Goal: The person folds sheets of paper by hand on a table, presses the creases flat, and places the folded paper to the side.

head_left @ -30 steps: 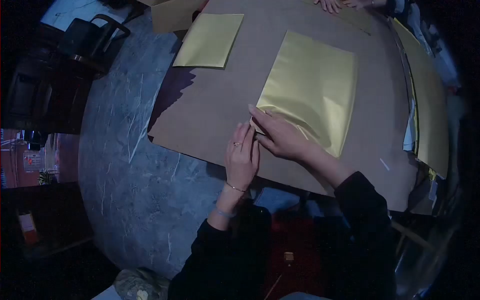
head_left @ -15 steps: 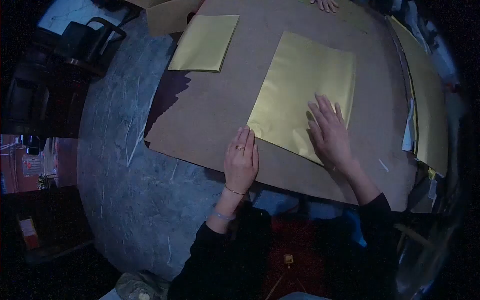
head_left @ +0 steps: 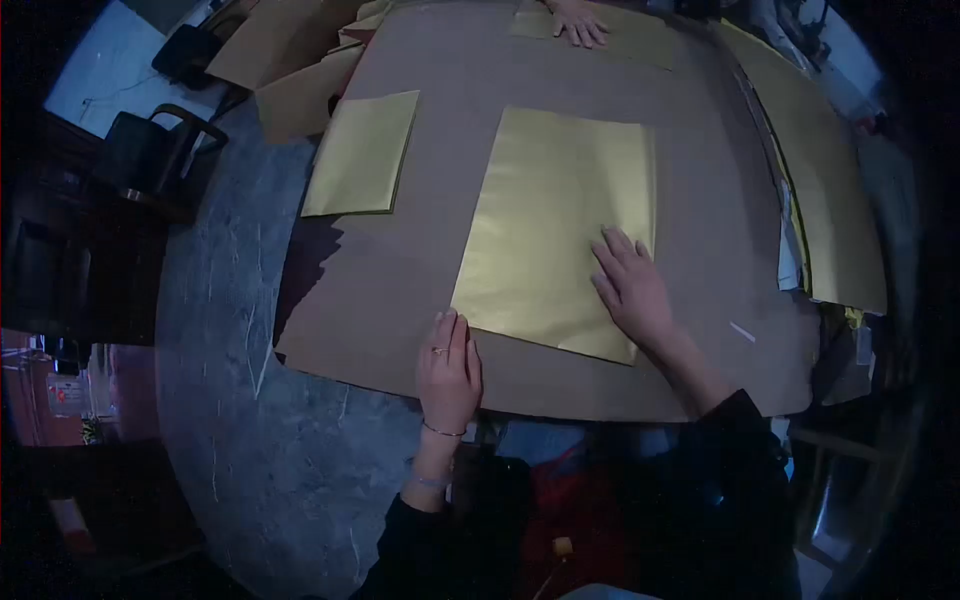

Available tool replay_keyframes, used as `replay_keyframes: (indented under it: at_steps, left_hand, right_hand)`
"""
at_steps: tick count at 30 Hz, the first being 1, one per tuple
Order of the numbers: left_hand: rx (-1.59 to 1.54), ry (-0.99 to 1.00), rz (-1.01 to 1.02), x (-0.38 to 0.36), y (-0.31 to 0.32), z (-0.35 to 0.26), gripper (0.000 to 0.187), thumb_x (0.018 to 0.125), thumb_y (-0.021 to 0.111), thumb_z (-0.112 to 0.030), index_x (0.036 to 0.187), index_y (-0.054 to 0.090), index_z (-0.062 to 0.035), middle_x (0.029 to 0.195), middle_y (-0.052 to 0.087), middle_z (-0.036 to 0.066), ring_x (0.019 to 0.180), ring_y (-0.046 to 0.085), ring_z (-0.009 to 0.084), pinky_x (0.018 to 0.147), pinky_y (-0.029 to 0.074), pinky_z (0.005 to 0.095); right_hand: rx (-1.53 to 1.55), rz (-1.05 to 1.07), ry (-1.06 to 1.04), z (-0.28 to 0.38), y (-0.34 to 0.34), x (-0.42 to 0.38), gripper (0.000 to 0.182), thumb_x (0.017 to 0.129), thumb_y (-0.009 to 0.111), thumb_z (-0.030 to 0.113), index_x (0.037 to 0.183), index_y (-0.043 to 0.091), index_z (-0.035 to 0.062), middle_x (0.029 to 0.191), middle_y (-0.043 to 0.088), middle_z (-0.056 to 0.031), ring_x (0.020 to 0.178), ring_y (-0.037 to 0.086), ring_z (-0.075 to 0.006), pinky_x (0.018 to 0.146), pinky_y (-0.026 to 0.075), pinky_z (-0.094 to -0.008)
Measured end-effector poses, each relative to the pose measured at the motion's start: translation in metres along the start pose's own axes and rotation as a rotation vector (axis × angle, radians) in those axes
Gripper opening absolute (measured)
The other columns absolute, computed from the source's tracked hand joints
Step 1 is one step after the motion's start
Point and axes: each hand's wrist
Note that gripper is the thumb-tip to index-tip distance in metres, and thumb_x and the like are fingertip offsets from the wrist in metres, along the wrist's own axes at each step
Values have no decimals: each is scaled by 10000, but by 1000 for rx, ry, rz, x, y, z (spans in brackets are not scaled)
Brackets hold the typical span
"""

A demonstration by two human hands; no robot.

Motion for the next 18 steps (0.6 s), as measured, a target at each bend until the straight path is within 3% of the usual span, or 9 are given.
replay_keyframes:
  at_steps: [5, 11, 16, 18]
  left_hand:
    - [27, -31, 0, 4, 4, -2, 292, 860, 596, -138, 1101, 567, 24, 1181, 543, 161, 1097, 531, 327, 881, 451, 397]
    - [86, -109, 0, 19, 5, -15, 263, 829, 657, -211, 945, 558, 3, 1008, 559, 147, 926, 544, 330, 781, 444, 428]
    - [-58, -55, -30, 23, 14, -19, 343, 845, 603, -89, 1172, 543, -5, 1275, 505, 164, 1223, 448, 351, 996, 394, 431]
    - [-82, -46, 22, 21, 19, -16, 328, 847, 596, -74, 1166, 552, -11, 1269, 513, 159, 1213, 461, 342, 982, 408, 421]
  right_hand:
    - [-49, -14, -5, 1, 2, -2, 457, 934, 460, 286, 1330, 410, 64, 1428, 334, -155, 1334, 302, -300, 1098, 232, -458]
    - [-42, -11, 1, -2, 6, -3, 463, 929, 474, 295, 1329, 420, 68, 1443, 322, -130, 1338, 305, -279, 1101, 232, -441]
    - [-44, -13, -12, -2, 4, -4, 466, 941, 452, 304, 1340, 411, 66, 1446, 313, -138, 1343, 294, -273, 1103, 231, -432]
    - [-46, -4, -6, -2, 5, -3, 467, 941, 451, 305, 1340, 411, 65, 1448, 310, -137, 1343, 295, -274, 1105, 229, -431]
Point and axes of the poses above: each hand's wrist, its own x-axis towards the middle knuckle, its own y-axis out of the palm, z = x × y
